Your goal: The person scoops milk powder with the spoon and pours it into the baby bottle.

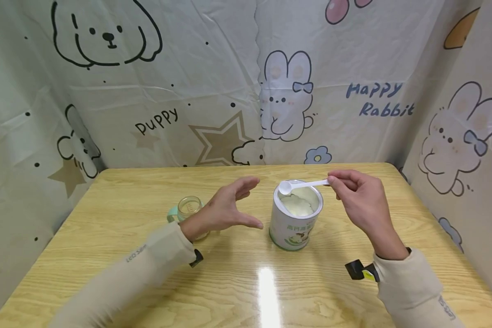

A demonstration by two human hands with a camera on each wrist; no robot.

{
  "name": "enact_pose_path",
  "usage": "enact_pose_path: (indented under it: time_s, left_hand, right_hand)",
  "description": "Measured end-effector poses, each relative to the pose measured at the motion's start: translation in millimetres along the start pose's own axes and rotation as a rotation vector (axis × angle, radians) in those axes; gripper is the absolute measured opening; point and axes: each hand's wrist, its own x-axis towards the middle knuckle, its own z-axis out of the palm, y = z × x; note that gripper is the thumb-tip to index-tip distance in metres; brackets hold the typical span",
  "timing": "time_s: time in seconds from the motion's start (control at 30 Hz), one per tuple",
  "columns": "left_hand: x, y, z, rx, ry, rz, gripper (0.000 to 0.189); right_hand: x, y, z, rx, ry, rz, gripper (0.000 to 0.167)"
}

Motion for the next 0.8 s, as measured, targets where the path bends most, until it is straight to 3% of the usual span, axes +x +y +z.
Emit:
enact_pose_path:
  time_s: [0.43,0.8]
  left_hand:
    - [9.3,-1.5,23.4,-0.029,0.016,0.02,0.102]
    - [19.4,-0.6,39.5,-0.044,0.015,0.042,0.102]
  right_hand:
    - [-3.3,11,2,-0.085,-0.022,-0.043,0.035]
    - [-4.7,5,11,-0.175,-0.022,-0.101,0.025]
